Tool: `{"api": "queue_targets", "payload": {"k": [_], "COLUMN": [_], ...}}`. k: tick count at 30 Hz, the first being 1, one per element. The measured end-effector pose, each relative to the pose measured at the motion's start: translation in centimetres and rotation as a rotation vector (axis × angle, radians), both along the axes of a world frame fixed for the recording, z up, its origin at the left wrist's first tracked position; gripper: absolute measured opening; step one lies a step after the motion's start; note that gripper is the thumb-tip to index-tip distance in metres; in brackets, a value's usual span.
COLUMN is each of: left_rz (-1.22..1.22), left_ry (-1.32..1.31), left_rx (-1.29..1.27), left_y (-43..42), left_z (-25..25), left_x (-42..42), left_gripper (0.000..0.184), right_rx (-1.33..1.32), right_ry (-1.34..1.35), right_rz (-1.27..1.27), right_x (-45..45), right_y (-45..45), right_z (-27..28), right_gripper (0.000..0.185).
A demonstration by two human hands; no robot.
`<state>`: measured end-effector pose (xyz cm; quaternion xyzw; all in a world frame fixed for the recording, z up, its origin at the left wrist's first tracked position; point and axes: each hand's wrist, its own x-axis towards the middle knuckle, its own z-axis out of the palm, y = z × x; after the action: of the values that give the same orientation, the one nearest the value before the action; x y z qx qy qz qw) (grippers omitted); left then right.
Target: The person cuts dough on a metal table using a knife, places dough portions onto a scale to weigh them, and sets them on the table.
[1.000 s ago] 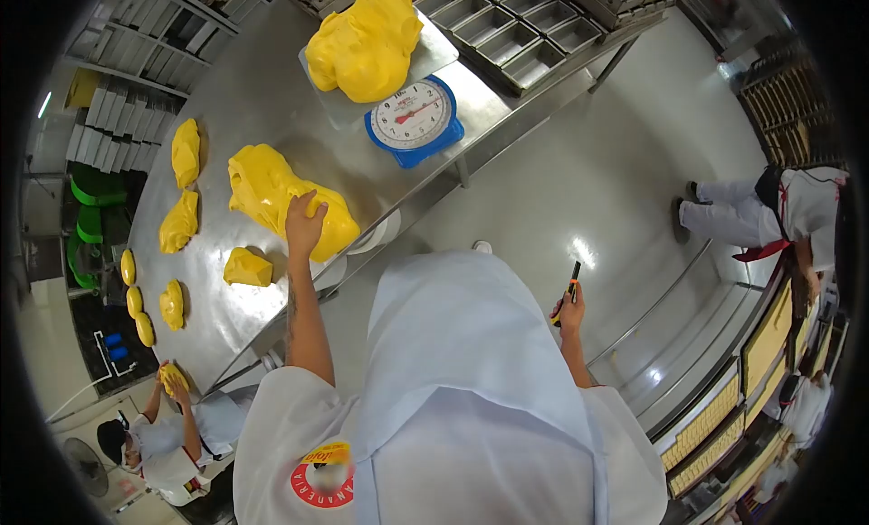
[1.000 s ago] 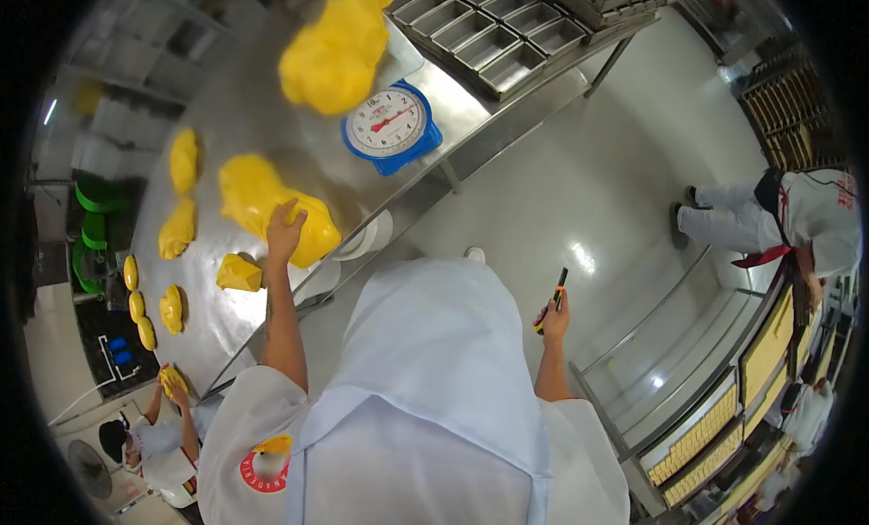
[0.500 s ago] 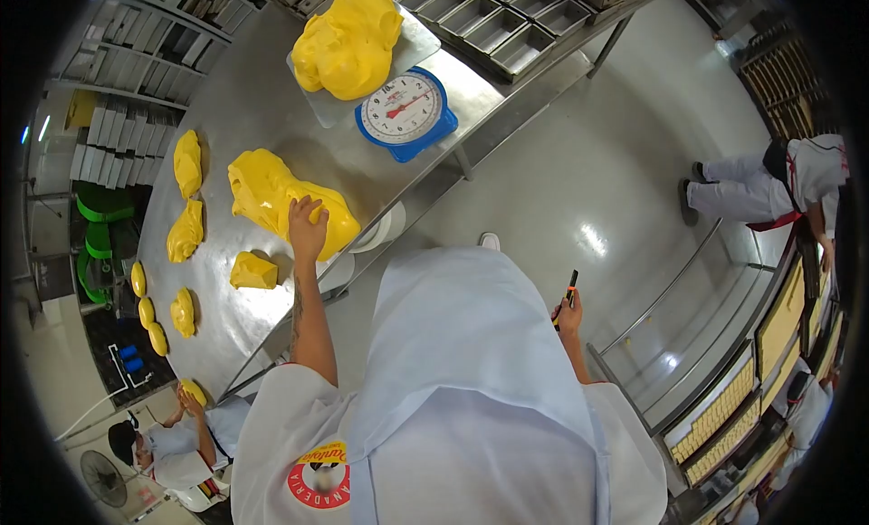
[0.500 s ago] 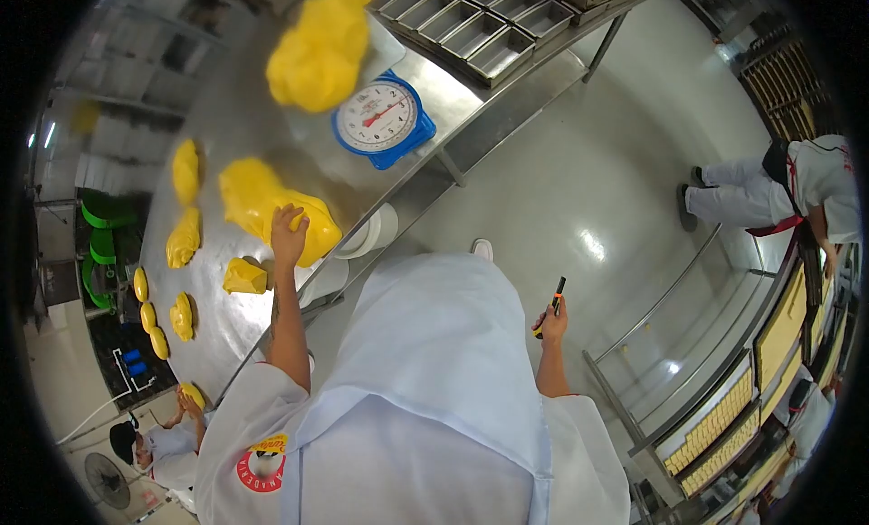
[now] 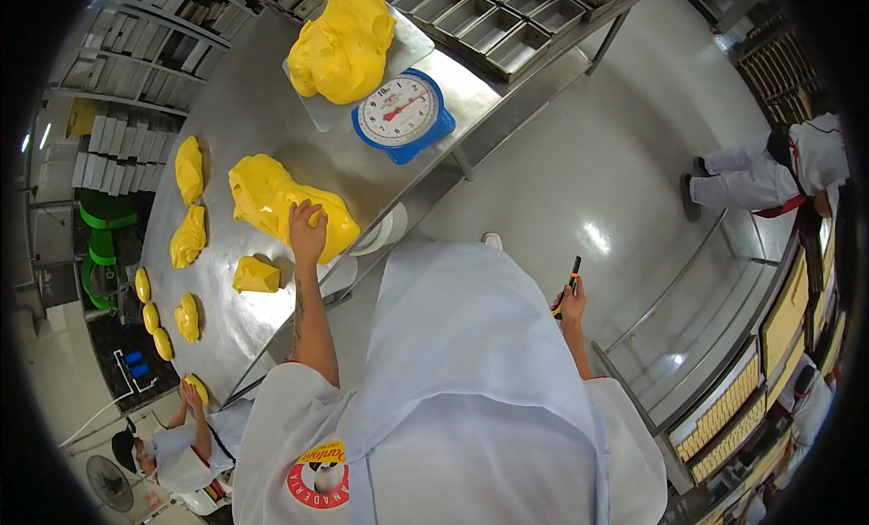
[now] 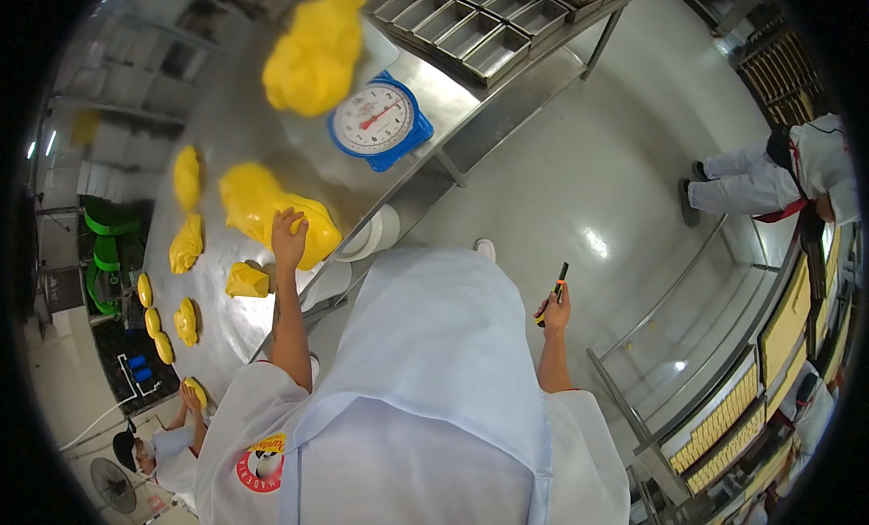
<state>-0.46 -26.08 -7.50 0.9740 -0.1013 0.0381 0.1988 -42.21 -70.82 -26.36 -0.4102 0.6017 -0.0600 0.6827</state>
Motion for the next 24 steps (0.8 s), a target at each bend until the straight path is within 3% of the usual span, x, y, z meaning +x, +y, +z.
{"api": "queue_targets", "payload": {"k": [5,7,9,11,12,14,16,19,21,23,24], "left_rz": [0.042,0.144,0.048,-0.193,-0.209,-0.114,0.055,0.023,-0.047,-0.049,-0.001], "left_ry": [-0.049,-0.123,-0.408,-0.644,-0.683,-0.678,-0.671,-0.271,-0.413,-0.241,-0.193], "left_rx": [-0.069,-0.247,-0.24,-0.219,-0.15,-0.051,0.015,0.316,0.311,0.173,-0.022], "left_y": [-0.8,-4.8,-12.1,-19.0,-21.9,-27.4,-30.5,-30.2,-29.1,-28.0,-25.6], "left_z": [1.3,5.9,12.6,17.7,19.1,21.4,19.4,18.9,18.8,21.8,22.3], "left_x": [0.0,0.4,0.3,2.0,3.4,6.3,11.9,15.4,16.8,17.7,19.0], "left_gripper": [0.027,0.029,0.036,0.063,0.089,0.11,0.119,0.122,0.121,0.101,0.088], "right_rx": [0.003,0.001,0.02,0.024,0.028,0.021,-0.026,-0.1,-0.13,-0.131,-0.143], "right_ry": [-0.012,-0.011,-0.01,-0.005,-0.002,0.008,-0.01,-0.099,-0.173,-0.203,-0.202], "right_rz": [0.005,0.025,0.029,0.045,0.053,0.047,0.078,0.033,0.009,0.032,0.05], "right_x": [-0.3,-0.8,-1.0,-0.9,-0.7,-0.2,0.5,0.2,0.1,0.6,1.1], "right_y": [0.3,0.5,0.6,-0.1,-0.3,-0.5,-0.8,-1.0,-0.2,0.2,0.3], "right_z": [-1.1,-1.9,-1.7,-1.3,-1.1,-0.7,0.2,0.7,0.0,0.1,0.4], "right_gripper": [0.056,0.057,0.058,0.058,0.059,0.058,0.056,0.054,0.053,0.053,0.053]}}
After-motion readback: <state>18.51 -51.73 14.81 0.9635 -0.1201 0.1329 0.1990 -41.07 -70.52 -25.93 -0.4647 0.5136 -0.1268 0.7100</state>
